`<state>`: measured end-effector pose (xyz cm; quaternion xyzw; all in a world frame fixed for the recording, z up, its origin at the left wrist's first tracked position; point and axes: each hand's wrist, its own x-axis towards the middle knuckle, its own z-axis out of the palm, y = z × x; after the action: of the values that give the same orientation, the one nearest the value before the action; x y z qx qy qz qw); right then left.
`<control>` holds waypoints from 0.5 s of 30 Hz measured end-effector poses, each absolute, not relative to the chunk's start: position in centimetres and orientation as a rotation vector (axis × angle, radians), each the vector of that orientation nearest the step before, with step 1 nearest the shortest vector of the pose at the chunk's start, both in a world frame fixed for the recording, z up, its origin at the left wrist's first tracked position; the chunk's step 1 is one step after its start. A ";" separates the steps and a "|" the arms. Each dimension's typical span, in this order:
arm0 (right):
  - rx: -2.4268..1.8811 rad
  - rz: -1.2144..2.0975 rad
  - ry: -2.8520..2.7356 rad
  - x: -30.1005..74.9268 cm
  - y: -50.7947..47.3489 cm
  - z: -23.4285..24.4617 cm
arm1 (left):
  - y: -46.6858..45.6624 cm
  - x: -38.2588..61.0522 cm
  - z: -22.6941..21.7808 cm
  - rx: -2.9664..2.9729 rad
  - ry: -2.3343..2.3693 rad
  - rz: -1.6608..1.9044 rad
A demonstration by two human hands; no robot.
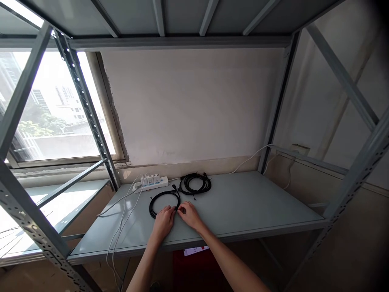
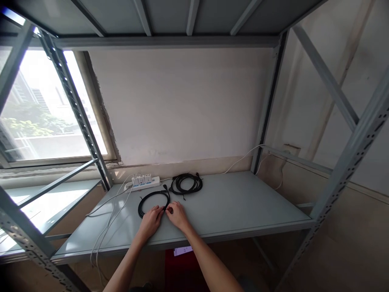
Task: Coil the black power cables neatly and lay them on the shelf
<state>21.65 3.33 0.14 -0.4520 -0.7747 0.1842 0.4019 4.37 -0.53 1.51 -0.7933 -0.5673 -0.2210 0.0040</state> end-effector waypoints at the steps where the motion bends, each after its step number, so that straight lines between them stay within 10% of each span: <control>1: -1.160 0.447 -1.979 21.6 3.3 0.1 | -0.6 4.4 1.6 -2.486 -1.775 -0.694; 15: -1.208 0.466 -1.988 21.5 3.2 0.5 | -0.7 4.5 1.8 -2.472 -1.770 -0.671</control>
<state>21.49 3.23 0.52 -0.4721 -0.7766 0.1820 0.3753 4.49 -0.74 1.77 -0.7938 -0.5685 -0.2155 0.0142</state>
